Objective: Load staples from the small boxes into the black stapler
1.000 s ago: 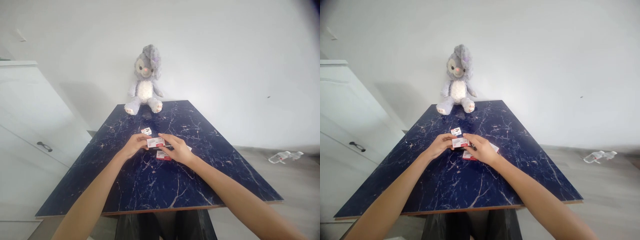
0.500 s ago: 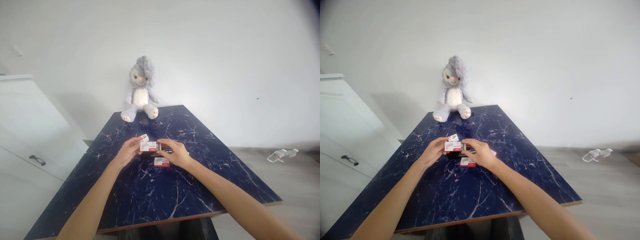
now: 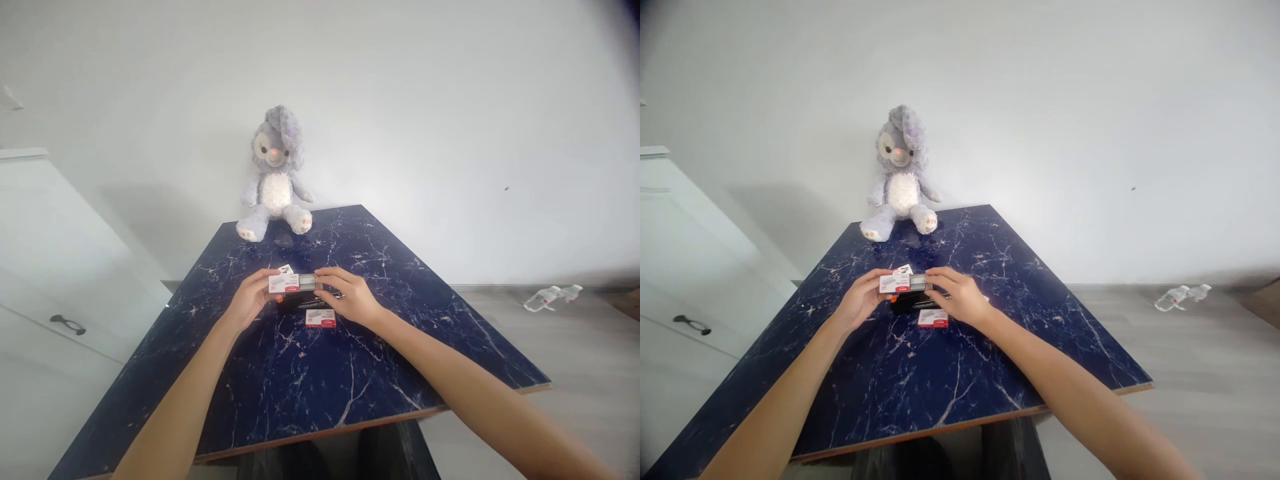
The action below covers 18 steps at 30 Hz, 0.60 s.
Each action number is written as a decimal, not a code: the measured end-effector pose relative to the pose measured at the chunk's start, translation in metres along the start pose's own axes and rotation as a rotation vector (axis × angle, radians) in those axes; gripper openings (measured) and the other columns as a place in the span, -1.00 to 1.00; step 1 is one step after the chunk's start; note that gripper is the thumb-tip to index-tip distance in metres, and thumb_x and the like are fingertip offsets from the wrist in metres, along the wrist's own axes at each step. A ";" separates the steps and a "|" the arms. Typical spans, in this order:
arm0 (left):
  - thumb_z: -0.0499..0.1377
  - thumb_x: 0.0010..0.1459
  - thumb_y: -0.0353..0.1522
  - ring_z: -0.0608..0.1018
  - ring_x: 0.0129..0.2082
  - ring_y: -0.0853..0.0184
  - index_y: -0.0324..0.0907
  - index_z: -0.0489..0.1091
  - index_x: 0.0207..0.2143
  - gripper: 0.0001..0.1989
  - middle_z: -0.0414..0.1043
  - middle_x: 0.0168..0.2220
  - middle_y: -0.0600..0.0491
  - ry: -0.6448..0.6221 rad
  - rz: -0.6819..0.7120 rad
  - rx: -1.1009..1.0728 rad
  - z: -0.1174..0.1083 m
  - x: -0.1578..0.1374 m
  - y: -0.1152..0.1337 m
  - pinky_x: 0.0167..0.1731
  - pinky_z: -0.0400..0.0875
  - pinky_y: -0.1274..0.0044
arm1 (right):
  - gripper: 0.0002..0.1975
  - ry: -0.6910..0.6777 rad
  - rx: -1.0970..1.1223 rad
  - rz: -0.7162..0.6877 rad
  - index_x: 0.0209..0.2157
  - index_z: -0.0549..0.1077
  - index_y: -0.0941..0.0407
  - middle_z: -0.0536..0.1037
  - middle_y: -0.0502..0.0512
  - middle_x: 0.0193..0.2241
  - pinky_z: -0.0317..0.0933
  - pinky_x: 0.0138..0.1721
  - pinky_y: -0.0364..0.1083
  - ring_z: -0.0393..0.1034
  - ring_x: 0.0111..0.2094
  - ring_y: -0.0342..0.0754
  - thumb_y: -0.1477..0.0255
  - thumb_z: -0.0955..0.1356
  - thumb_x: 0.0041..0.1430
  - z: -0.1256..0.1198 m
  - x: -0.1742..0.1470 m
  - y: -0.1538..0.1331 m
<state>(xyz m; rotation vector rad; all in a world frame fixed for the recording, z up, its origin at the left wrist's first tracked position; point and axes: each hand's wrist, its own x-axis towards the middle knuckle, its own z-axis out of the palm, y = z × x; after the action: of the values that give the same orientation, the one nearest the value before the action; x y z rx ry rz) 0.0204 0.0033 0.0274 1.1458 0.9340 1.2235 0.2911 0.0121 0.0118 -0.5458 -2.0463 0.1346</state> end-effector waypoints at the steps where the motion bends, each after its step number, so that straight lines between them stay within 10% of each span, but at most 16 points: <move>1: 0.30 0.12 -0.21 0.58 -0.18 0.22 -0.22 0.53 -0.18 -0.71 0.54 -0.09 -0.10 -0.026 0.001 -0.015 0.002 -0.001 0.000 -0.34 0.54 0.51 | -0.78 0.002 -0.005 -0.002 -0.02 0.48 0.04 0.52 0.16 0.01 0.43 0.05 0.04 0.46 0.01 0.01 0.42 0.32 0.33 0.000 0.000 0.000; 18: 0.39 0.02 -0.28 0.57 -0.21 0.29 -0.19 0.48 -0.22 -0.71 0.54 -0.15 -0.02 -0.058 0.018 0.138 0.014 -0.006 -0.006 -0.31 0.51 0.56 | -0.76 -0.122 -0.129 0.040 -0.02 0.47 0.10 0.48 0.24 -0.06 0.36 -0.04 0.13 0.38 -0.06 0.11 0.38 0.32 0.30 0.000 0.004 -0.009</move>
<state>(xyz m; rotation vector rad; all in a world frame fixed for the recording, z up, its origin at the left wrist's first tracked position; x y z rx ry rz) 0.0340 -0.0049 0.0236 1.2947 0.9782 1.1476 0.2870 0.0055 0.0178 -0.6728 -2.1743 0.0608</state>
